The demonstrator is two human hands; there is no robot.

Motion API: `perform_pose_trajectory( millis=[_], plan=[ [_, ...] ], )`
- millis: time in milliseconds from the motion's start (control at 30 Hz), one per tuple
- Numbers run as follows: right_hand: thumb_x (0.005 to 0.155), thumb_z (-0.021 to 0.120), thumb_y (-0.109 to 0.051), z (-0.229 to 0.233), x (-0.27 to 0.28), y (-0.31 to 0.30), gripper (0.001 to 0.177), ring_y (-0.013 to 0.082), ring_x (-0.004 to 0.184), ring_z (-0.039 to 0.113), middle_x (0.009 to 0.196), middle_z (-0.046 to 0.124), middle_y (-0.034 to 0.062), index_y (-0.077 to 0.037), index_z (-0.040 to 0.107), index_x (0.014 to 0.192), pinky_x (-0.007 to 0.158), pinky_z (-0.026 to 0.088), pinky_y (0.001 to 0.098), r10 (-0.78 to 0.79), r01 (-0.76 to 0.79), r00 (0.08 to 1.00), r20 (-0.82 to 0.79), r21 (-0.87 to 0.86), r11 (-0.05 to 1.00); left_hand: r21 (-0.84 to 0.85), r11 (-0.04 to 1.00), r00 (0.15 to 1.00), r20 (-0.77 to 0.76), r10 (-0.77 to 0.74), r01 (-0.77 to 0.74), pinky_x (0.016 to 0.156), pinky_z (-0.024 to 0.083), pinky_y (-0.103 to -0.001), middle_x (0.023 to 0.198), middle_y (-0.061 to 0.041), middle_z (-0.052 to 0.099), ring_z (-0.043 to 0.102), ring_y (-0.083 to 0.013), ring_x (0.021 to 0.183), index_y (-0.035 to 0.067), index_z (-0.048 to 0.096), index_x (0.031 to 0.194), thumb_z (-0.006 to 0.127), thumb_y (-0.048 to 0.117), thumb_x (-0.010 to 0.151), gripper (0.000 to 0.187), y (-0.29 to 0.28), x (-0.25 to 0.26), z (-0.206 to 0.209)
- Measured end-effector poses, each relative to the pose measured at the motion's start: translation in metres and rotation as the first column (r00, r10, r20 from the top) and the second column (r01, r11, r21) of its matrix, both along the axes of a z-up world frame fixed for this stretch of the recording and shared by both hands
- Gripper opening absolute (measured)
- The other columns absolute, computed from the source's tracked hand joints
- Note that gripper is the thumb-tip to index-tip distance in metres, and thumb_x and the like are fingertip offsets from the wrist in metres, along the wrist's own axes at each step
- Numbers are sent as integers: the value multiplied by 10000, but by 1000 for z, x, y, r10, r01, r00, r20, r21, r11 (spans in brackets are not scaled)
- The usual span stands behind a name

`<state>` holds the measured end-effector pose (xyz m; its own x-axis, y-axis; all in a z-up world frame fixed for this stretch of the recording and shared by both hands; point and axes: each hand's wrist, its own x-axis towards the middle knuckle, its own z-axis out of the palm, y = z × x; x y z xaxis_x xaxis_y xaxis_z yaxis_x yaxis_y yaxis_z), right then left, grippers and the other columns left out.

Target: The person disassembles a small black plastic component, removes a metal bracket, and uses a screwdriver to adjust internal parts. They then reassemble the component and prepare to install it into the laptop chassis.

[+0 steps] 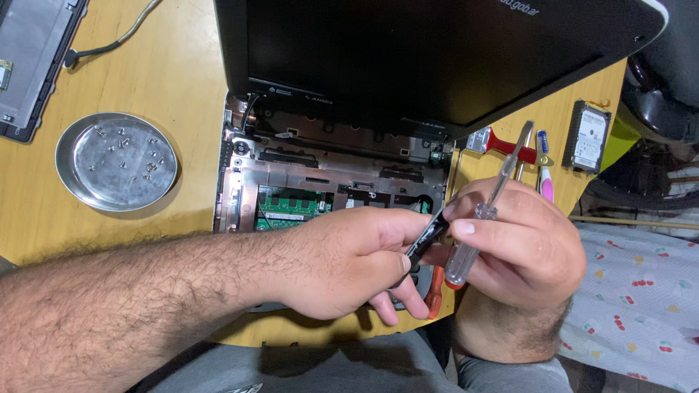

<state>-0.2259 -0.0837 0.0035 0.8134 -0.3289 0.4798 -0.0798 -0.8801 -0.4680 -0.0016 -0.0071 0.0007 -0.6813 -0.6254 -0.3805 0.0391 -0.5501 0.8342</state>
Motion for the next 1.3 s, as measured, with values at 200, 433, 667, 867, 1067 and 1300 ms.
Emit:
perform_pose_trajectory(
  millis=[200,433,667,867,1067,1300],
  plan=[
    [809,897,-198,-1,-1,-3,486,289,843,725,998,662,223,-77,564,1142,806,700,399,46,-49,996,73,43,998,-33,995,983,-163,85,-92,704,689,-300,1090,-155,785,813,-214,1025,57,593,1247,306,37,893,456,4,-2,-4],
    [751,924,-154,-12,-1,-16,700,239,904,731,947,640,196,-84,510,1311,853,749,405,129,-166,955,266,119,979,-58,979,933,-318,169,-197,732,672,-305,1166,-122,677,763,-225,1071,46,517,1330,361,50,968,395,8,-5,-14],
    [760,854,-223,-12,8,-9,619,244,838,692,888,638,157,-100,508,1259,800,697,400,46,-104,922,385,130,986,2,967,878,-417,234,-256,870,661,-382,1237,-124,669,718,-234,1121,43,518,1330,415,50,1007,339,11,-6,-15],
    [860,800,-199,-10,19,11,476,284,866,711,927,671,153,-152,525,1246,898,681,449,-66,-4,941,333,204,979,-27,962,872,-430,235,-272,890,680,-394,1180,-128,645,688,-207,1128,15,500,1243,431,40,1003,251,11,-8,-19],
    [876,784,-139,-10,18,12,466,264,880,718,959,665,165,-151,529,1266,912,691,455,-93,21,944,316,222,975,-43,962,874,-431,225,-269,895,686,-414,1072,-122,605,699,-227,1040,25,504,1178,422,25,984,211,11,-8,-21],
    [892,769,-86,-10,17,17,450,333,957,740,1045,675,190,-146,538,1273,937,694,464,-121,23,938,325,289,957,-59,961,887,-404,224,-270,875,684,-383,1090,-119,615,723,-226,1020,25,505,1188,405,32,995,217,10,-10,-20]
  ],
)
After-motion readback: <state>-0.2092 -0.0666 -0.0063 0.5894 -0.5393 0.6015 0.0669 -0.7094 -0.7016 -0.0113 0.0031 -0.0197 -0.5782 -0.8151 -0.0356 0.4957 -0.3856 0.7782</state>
